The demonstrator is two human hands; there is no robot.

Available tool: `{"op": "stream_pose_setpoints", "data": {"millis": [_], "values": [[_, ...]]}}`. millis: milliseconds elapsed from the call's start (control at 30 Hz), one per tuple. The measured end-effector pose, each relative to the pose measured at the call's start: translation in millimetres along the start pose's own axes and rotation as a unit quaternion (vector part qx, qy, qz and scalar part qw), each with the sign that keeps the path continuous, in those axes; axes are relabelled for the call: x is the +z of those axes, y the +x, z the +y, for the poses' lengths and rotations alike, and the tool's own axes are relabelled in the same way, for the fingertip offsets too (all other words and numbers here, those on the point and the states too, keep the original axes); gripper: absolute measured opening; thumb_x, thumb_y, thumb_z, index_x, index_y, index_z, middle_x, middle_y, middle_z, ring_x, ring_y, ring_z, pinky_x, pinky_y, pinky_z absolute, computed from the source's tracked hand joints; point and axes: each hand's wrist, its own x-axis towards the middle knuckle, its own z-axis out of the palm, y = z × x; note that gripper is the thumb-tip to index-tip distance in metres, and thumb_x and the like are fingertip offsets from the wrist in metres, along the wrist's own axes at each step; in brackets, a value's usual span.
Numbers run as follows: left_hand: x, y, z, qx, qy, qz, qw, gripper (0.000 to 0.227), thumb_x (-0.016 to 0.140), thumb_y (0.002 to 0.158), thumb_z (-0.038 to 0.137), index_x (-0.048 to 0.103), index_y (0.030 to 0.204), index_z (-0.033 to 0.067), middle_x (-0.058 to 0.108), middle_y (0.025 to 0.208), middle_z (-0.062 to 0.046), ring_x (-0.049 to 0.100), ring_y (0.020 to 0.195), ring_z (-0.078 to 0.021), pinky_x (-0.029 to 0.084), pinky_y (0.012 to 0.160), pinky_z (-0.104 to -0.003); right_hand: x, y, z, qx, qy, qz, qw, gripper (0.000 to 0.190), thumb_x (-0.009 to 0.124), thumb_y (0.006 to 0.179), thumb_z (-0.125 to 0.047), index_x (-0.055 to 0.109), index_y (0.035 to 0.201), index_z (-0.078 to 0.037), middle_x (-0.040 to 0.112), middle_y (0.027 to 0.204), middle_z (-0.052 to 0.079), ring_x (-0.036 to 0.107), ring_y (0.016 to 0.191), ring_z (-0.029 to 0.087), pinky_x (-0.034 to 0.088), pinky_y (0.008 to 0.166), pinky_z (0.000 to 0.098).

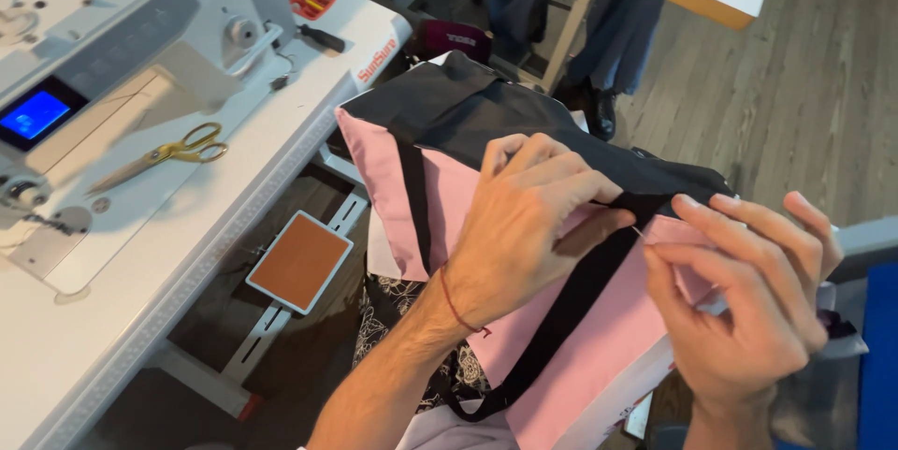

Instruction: Sewing and assembling a pink and white tote bag with black handles on an industrial sewing machine.

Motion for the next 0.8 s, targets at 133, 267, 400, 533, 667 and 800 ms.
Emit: {"op": "stream_pose_setpoints", "data": {"millis": [133, 267, 400, 533, 667, 800], "values": [[6.5, 0.0, -3.0, 0.001, -0.001, -0.001, 1.0, 0.019, 0.082, 0.089, 0.026, 0.071, 0.097, 0.0125, 0.067, 0.093, 0.002, 0.06, 0.103, -0.0193, 0.037, 0.1, -0.04, 0.9, -5.3, -3.4, -0.01, -0.057, 0.018, 0.998, 0.019, 0.088, 0.087, 0.001, 0.072, 0.087, -0.01, 0.073, 0.111, 0.004, 0.065, 0.114, 0.027, 0.039, 0.12, 0.0473], [6.5, 0.2, -2.6, 0.001, -0.002, 0.001, 1.0, 0.02, 0.082, 0.089, 0.026, 0.072, 0.1, 0.013, 0.068, 0.093, 0.002, 0.061, 0.103, -0.0188, 0.037, 0.103, -0.04, 5.2, -7.2, -0.1, -0.026, -0.041, 0.044, 0.998, 0.017, 0.087, 0.086, 0.0, 0.074, 0.086, -0.011, 0.072, 0.1, -0.001, 0.068, 0.113, 0.024, 0.038, 0.119, 0.0482], [7.6, -0.9, -3.3, -0.007, -0.011, 0.002, 1.0, 0.017, 0.082, 0.09, 0.025, 0.074, 0.101, 0.0149, 0.068, 0.092, 0.003, 0.061, 0.103, -0.0179, 0.036, 0.109, -0.041, 6.7, -7.9, -1.4, -0.014, -0.045, 0.034, 0.998, 0.018, 0.087, 0.087, 0.001, 0.073, 0.086, -0.012, 0.071, 0.099, -0.001, 0.071, 0.113, 0.02, 0.036, 0.122, 0.0489], [9.0, 0.2, -2.8, 0.002, 0.027, 0.012, 1.0, 0.016, 0.083, 0.088, 0.025, 0.075, 0.099, 0.0163, 0.065, 0.087, 0.004, 0.061, 0.103, -0.019, 0.029, 0.12, -0.054, 8.0, -7.1, -3.5, -0.009, -0.046, 0.031, 0.998, 0.019, 0.087, 0.09, 0.001, 0.073, 0.087, -0.011, 0.072, 0.1, -0.003, 0.073, 0.106, 0.015, 0.035, 0.123, 0.0478], [11.6, -0.9, -2.5, -0.004, 0.024, 0.026, 0.999, 0.016, 0.083, 0.087, 0.026, 0.074, 0.097, 0.0169, 0.065, 0.088, 0.006, 0.06, 0.106, -0.0198, 0.013, 0.127, -0.069, 10.5, -4.8, -5.9, -0.008, -0.046, 0.03, 0.998, 0.017, 0.086, 0.087, 0.002, 0.074, 0.087, -0.011, 0.072, 0.099, -0.002, 0.072, 0.106, 0.017, 0.034, 0.121, 0.0482], [14.6, -3.2, -1.6, -0.007, 0.022, 0.028, 0.999, 0.016, 0.083, 0.088, 0.025, 0.073, 0.097, 0.0161, 0.064, 0.089, 0.005, 0.06, 0.107, -0.0194, 0.01, 0.129, -0.071, 11.0, -3.9, -8.9, 0.013, -0.008, 0.03, 0.999, 0.021, 0.091, 0.086, 0.002, 0.074, 0.087, -0.011, 0.072, 0.099, -0.002, 0.071, 0.109, 0.018, 0.034, 0.121, 0.0489]]}}
